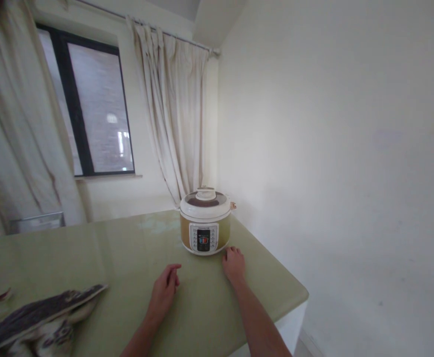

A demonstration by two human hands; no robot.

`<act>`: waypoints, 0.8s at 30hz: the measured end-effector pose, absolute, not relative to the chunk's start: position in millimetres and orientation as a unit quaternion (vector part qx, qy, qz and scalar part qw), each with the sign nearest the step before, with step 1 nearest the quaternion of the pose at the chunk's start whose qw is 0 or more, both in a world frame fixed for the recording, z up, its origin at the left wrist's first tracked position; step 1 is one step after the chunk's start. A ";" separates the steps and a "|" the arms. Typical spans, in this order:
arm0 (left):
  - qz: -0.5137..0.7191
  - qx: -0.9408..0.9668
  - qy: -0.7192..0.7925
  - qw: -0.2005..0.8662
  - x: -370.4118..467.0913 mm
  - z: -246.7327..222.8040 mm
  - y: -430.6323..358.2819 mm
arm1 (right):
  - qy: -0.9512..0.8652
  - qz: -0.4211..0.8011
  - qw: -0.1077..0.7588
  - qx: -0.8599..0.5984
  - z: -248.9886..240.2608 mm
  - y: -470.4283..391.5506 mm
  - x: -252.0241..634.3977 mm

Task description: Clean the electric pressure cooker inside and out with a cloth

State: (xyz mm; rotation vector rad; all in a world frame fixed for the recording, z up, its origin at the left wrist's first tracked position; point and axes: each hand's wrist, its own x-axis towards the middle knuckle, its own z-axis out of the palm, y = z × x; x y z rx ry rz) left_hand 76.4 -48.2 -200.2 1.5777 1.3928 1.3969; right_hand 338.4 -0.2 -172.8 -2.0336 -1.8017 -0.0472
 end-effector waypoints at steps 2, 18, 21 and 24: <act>0.527 0.594 0.526 0.303 77.2 -199.3 -48.8 | -0.649 -0.018 0.212 -0.731 -173.4 0.5 338.7; 0.529 0.586 0.549 0.275 78.6 -191.6 -54.1 | -0.653 -0.016 0.219 -0.725 -172.9 -0.1 339.9; 0.523 0.594 0.550 0.268 77.9 -192.7 -54.1 | -0.650 -0.013 0.221 -0.727 -174.6 0.9 340.8; 0.517 0.604 0.549 0.259 77.7 -193.4 -54.4 | -0.652 -0.012 0.225 -0.724 -175.6 1.5 341.4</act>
